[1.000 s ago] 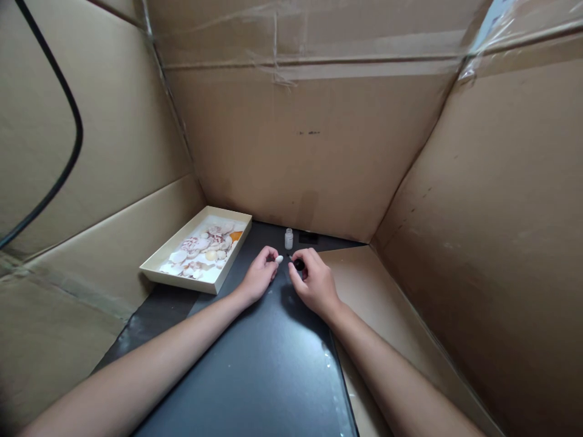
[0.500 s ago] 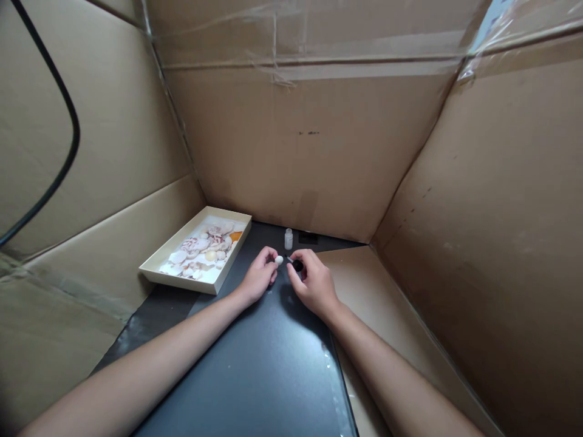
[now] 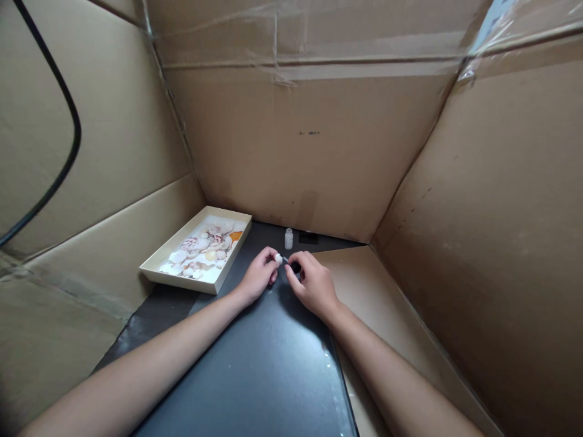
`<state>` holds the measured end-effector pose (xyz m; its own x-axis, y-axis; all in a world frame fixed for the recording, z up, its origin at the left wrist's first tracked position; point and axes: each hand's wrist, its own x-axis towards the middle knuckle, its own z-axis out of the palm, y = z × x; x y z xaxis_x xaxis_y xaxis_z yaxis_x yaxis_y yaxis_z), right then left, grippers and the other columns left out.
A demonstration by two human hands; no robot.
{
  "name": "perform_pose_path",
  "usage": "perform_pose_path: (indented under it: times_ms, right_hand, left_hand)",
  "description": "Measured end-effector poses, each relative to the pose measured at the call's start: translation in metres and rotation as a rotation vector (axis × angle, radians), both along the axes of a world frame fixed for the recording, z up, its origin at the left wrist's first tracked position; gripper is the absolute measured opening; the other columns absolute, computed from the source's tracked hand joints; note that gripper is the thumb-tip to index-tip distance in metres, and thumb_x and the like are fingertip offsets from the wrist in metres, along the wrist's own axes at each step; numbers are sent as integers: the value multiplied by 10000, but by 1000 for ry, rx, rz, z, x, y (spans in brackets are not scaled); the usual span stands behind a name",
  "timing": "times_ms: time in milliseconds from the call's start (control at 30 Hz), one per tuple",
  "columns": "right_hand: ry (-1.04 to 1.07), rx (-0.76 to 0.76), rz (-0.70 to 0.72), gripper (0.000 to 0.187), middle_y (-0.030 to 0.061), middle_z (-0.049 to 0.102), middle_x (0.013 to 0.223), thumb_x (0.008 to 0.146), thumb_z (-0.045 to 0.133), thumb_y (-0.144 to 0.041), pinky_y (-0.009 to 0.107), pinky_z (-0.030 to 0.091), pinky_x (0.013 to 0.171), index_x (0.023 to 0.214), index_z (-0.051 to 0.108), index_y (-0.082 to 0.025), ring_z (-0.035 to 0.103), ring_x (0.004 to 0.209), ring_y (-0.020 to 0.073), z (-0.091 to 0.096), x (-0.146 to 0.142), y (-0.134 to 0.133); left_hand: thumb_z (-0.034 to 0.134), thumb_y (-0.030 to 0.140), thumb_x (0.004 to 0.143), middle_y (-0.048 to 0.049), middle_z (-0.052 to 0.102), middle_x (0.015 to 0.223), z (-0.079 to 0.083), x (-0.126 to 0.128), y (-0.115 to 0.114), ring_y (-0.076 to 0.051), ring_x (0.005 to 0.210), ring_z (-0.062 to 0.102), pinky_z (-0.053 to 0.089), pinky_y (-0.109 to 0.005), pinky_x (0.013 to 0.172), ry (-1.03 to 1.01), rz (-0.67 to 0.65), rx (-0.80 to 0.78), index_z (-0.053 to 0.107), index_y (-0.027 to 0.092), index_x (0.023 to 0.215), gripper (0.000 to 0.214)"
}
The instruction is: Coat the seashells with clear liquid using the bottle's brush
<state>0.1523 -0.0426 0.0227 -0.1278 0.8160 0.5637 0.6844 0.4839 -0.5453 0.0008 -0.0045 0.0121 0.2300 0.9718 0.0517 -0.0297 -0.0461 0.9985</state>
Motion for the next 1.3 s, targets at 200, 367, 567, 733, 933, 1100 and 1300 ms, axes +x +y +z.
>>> perform_pose_path:
  times_ms: [200, 367, 567, 733, 933, 1100, 1300]
  right_hand:
    - [19, 3, -43, 125, 7, 542, 784, 887, 511, -315, 244, 410, 602, 878, 587, -215, 503, 598, 118, -1, 2, 3]
    - [78, -18, -32, 186, 27, 567, 848, 905, 475, -321, 255, 424, 632, 978, 601, -205, 519, 643, 130, 2, 1, 2]
    - [146, -30, -152, 254, 29, 614, 856, 844, 544, -379, 251, 410, 575, 1018, 544, -194, 530, 596, 125, 33, 4, 26]
    - [40, 0, -240, 144, 6, 612, 742, 795, 555, -314, 265, 395, 631, 891, 583, -210, 544, 652, 148, 70, 9, 69]
    - [-33, 46, -226, 187, 18, 585, 765, 774, 508, -250, 272, 380, 632, 915, 626, -211, 524, 677, 157, 83, 10, 91]
    - [-159, 27, -172, 237, 41, 568, 832, 802, 478, -252, 297, 395, 674, 954, 656, -217, 541, 709, 168, 76, 6, 89]
    - [-246, 6, -195, 259, 57, 576, 880, 812, 476, -255, 303, 401, 674, 980, 669, -223, 552, 730, 179, 73, 3, 88]
  left_hand:
    - [470, 184, 792, 82, 386, 534, -1, -1, 0, -71, 465, 367, 299, -191, 484, 76, 1, 45, 439, 192, 752, 51]
    - [505, 126, 770, 39, 459, 680, -4, 0, 3, -91, 644, 428, 360, -205, 638, 115, 53, 186, 483, 168, 730, 62]
    - [485, 77, 759, 32, 432, 716, -7, 0, 4, -98, 687, 399, 341, -210, 669, 115, 36, 223, 460, 165, 728, 97]
    - [475, 49, 742, 39, 414, 709, -8, 2, 5, -94, 680, 389, 325, -203, 659, 102, 30, 226, 455, 167, 727, 121]
    - [465, 22, 725, 40, 407, 695, -4, 2, 3, -92, 673, 382, 320, -206, 656, 92, 41, 206, 445, 165, 703, 147]
    - [461, 14, 720, 38, 409, 695, -5, 2, 3, -93, 675, 383, 320, -214, 659, 89, 33, 218, 446, 164, 702, 152]
    - [461, 20, 716, 37, 411, 695, -7, 2, 4, -95, 676, 385, 322, -216, 657, 80, 21, 219, 447, 165, 705, 146]
